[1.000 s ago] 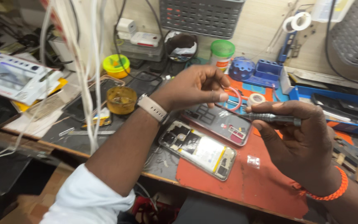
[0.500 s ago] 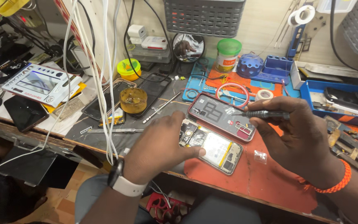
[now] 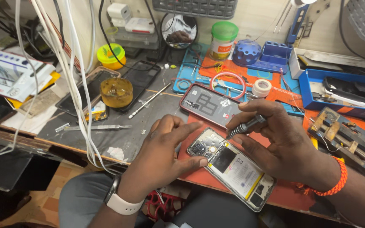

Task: The person uses a soldering iron to work on the internal components of a disassembled smartphone. They repeatedly touch the tip of the soldering iron to various points on the phone's motherboard and camera module area. The person also briefly handles a separate circular electronic component.

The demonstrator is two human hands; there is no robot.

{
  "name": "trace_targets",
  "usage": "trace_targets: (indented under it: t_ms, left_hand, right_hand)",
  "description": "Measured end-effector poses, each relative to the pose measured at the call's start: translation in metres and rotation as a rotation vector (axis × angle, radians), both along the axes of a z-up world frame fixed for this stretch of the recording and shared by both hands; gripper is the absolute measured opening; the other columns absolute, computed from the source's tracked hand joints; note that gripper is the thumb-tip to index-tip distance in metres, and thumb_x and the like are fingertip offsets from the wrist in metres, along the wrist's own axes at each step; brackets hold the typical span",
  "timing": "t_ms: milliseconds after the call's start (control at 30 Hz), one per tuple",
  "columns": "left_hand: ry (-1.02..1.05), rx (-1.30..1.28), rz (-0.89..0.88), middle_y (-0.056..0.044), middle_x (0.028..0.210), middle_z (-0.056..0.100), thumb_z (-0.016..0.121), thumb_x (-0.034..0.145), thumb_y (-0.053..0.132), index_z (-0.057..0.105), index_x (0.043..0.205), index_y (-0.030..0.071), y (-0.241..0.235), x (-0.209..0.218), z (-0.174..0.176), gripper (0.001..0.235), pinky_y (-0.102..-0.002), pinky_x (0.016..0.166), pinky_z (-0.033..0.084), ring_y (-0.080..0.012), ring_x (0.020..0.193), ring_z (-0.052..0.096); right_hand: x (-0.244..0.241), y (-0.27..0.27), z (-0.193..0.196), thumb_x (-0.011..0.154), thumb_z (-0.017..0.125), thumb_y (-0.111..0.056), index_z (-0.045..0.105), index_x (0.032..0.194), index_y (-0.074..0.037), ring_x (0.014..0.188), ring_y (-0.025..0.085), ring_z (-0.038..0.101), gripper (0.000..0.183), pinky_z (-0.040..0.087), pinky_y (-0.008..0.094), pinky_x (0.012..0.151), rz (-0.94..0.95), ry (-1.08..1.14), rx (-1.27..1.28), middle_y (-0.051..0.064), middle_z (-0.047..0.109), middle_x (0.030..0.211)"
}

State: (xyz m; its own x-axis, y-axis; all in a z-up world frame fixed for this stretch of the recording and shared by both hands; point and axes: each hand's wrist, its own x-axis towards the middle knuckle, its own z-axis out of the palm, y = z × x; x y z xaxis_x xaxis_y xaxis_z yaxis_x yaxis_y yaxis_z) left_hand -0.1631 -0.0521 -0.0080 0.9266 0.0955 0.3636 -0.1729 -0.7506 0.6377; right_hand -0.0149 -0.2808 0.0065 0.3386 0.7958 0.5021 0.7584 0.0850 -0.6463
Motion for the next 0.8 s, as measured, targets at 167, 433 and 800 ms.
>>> trace_targets:
  t_ms: [167, 433, 800]
  left_hand:
    - [-0.113, 0.081, -0.043, -0.015, 0.129, 0.06, 0.082, 0.08, 0.041, 0.076, 0.123, 0.019, 0.001, -0.005, -0.018, 0.049, -0.045, 0.098, 0.047, -0.0329, 0.115, 0.057]
    - [-0.11, 0.093, -0.041, -0.016, 0.129, 0.059, 0.081, 0.08, 0.042, 0.078, 0.118, 0.019, 0.002, -0.006, -0.02, 0.044, -0.046, 0.1, 0.044, -0.035, 0.12, 0.055]
    - [-0.105, 0.077, -0.045, -0.014, 0.126, 0.06, 0.081, 0.079, 0.042, 0.078, 0.116, 0.019, 0.002, -0.005, -0.019, 0.043, -0.045, 0.1, 0.045, -0.0333, 0.118, 0.056]
  right_hand:
    - [-0.005, 0.003, 0.0, 0.092, 0.069, 0.006, 0.038, 0.143, -0.005, 0.109, 0.016, 0.072, 0.061, 0.065, 0.03, 0.093, 0.108, 0.052, 0.023, 0.011, 0.067, 0.114]
    - [-0.005, 0.005, -0.001, 0.09, 0.067, 0.008, 0.039, 0.142, -0.006, 0.113, 0.02, 0.071, 0.06, 0.064, 0.033, 0.095, 0.104, -0.009, -0.02, 0.012, 0.066, 0.119]
    - [-0.003, 0.002, -0.004, 0.082, 0.087, -0.033, 0.058, 0.136, -0.019, 0.09, 0.009, 0.08, 0.063, 0.061, 0.028, 0.074, -0.265, -0.427, -0.307, -0.002, 0.08, 0.099]
